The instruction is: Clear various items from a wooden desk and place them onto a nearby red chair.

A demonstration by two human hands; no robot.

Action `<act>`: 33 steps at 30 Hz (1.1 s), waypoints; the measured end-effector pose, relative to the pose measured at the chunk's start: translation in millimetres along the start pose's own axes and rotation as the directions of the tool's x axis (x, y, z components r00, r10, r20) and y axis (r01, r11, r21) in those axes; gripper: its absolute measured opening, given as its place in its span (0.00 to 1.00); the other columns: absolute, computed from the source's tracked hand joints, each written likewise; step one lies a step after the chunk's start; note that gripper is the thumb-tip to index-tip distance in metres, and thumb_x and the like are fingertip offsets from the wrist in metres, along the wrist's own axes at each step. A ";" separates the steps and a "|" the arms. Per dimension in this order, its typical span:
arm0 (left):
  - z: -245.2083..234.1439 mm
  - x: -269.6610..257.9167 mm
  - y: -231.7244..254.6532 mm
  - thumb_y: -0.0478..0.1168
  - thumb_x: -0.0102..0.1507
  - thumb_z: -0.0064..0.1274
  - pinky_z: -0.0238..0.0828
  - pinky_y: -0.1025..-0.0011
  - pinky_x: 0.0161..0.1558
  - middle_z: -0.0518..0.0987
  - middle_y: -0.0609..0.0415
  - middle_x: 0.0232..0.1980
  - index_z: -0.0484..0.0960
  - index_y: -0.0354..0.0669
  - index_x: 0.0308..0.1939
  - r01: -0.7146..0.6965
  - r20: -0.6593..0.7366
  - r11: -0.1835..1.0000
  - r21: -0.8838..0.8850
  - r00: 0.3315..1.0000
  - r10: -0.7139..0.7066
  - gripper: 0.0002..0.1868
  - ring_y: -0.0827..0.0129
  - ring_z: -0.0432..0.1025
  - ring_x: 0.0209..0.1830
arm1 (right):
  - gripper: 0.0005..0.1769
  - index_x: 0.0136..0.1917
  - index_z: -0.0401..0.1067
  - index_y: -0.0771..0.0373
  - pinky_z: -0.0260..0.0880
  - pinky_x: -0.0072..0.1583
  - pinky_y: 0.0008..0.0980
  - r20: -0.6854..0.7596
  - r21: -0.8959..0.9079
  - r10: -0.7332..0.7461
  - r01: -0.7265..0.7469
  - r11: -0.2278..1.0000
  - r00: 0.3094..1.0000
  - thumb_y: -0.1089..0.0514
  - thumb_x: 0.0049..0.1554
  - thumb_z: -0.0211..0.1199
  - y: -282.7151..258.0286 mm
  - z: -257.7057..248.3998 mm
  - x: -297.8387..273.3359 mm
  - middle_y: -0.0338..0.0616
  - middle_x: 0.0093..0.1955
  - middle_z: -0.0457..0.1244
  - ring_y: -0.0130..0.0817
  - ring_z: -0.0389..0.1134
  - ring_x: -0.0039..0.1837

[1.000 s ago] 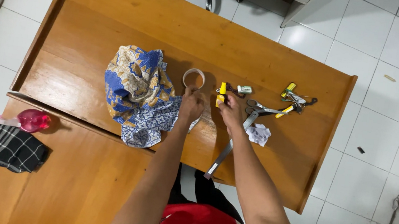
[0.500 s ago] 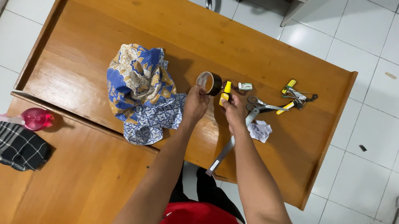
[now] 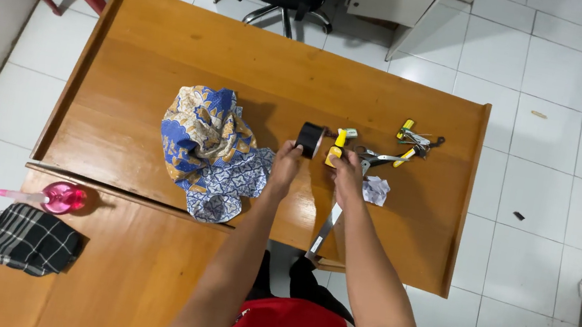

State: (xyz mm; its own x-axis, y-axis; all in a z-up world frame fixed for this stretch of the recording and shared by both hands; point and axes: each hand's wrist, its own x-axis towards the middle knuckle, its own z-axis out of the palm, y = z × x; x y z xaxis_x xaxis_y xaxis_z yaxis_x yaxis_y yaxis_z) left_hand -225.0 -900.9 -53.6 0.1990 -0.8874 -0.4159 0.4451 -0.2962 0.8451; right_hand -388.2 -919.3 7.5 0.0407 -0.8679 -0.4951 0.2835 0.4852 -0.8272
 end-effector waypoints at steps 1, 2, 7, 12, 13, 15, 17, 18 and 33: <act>-5.9 4.9 -12.0 0.41 0.72 0.47 0.59 0.71 0.41 0.74 0.58 0.42 0.80 0.46 0.48 -0.001 0.015 1.000 0.004 1.000 0.001 0.07 0.74 0.63 0.38 | 0.19 0.61 0.66 0.59 0.67 0.53 0.34 -0.010 0.006 -0.011 0.011 1.000 1.000 0.60 0.58 0.64 -1.8 -1.2 -7.4 0.39 0.55 0.66 0.30 0.68 0.54; -11.7 10.2 -24.1 0.42 0.73 0.44 0.62 0.69 0.45 0.75 0.58 0.44 0.78 0.46 0.48 0.018 0.068 0.997 -0.076 0.998 -0.013 0.08 0.73 0.65 0.41 | 0.19 0.62 0.67 0.58 0.69 0.54 0.35 -0.011 0.035 -0.006 0.006 0.999 1.000 0.60 0.57 0.63 -3.3 -2.4 -14.7 0.39 0.55 0.66 0.31 0.68 0.54; -5.6 -12.4 -8.5 0.48 0.70 0.38 0.67 0.65 0.53 0.79 0.56 0.48 0.75 0.48 0.50 0.220 0.163 0.939 -0.265 0.970 -0.181 0.13 0.67 0.72 0.47 | 0.17 0.60 0.67 0.55 0.70 0.54 0.36 -0.065 0.059 0.000 0.004 0.998 0.998 0.58 0.58 0.61 -6.1 -13.6 -41.1 0.40 0.55 0.68 0.33 0.70 0.54; 2.7 -27.4 -15.0 0.53 0.69 0.30 0.72 0.55 0.51 0.79 0.48 0.45 0.73 0.41 0.46 0.281 0.286 0.929 -0.240 0.935 -0.208 0.22 0.56 0.75 0.46 | 0.13 0.60 0.70 0.59 0.71 0.57 0.38 -0.142 0.121 -0.080 0.098 0.988 0.987 0.55 0.62 0.59 12.0 -40.7 -54.8 0.40 0.54 0.65 0.33 0.67 0.54; 4.9 -32.3 -17.9 0.53 0.69 0.30 0.72 0.55 0.51 0.79 0.48 0.45 0.73 0.41 0.46 0.296 0.298 0.927 -0.230 0.928 -0.222 0.22 0.56 0.75 0.46 | 0.13 0.60 0.70 0.59 0.71 0.57 0.38 -0.161 0.126 -0.078 0.099 0.987 0.984 0.55 0.62 0.59 11.9 -41.8 -64.0 0.40 0.54 0.65 0.33 0.67 0.54; 11.3 -38.1 -20.6 0.51 0.71 0.31 0.75 0.54 0.49 0.77 0.48 0.43 0.68 0.44 0.44 0.326 0.377 0.927 -0.188 0.895 -0.238 0.16 0.54 0.75 0.44 | 0.12 0.57 0.68 0.55 0.71 0.58 0.38 -0.158 0.239 -0.046 0.083 0.967 0.986 0.54 0.61 0.58 8.0 -42.6 -78.2 0.39 0.53 0.66 0.34 0.69 0.54; 27.9 -52.7 -17.0 0.54 0.70 0.30 0.74 0.55 0.47 0.76 0.49 0.42 0.70 0.45 0.46 0.358 0.343 0.927 -0.114 0.890 -0.302 0.19 0.55 0.76 0.42 | 0.12 0.57 0.68 0.55 0.71 0.58 0.39 -0.182 0.249 -0.053 0.098 0.964 0.982 0.54 0.60 0.58 7.9 -47.6 -92.5 0.38 0.54 0.66 0.33 0.69 0.55; 35.9 -60.6 -15.1 0.57 0.70 0.30 0.74 0.57 0.45 0.75 0.50 0.40 0.71 0.46 0.47 0.382 0.294 0.923 -0.050 0.889 -0.352 0.22 0.56 0.76 0.41 | 0.11 0.57 0.68 0.54 0.71 0.59 0.40 -0.191 0.254 -0.058 0.106 0.961 0.980 0.54 0.60 0.58 8.1 -50.1 -99.9 0.38 0.54 0.66 0.33 0.69 0.56; 130.8 -133.0 -28.0 0.71 0.66 0.31 0.77 0.57 0.49 0.75 0.46 0.55 0.59 0.49 0.73 0.169 0.467 0.907 0.386 0.812 -0.350 0.41 0.54 0.77 0.47 | 0.16 0.62 0.68 0.57 0.69 0.62 0.39 -0.396 0.256 -0.150 0.266 0.929 0.906 0.54 0.62 0.61 2.8 -139.5 -182.8 0.39 0.56 0.65 0.33 0.67 0.58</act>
State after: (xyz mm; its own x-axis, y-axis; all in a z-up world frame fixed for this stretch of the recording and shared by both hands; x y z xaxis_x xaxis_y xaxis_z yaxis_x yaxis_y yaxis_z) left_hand -378.0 -820.7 22.0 -0.4021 -0.7818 -0.4766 0.1003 -0.5550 0.8258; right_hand -528.5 -744.4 58.7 -0.3850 -0.8169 -0.4295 0.5195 0.1928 -0.8324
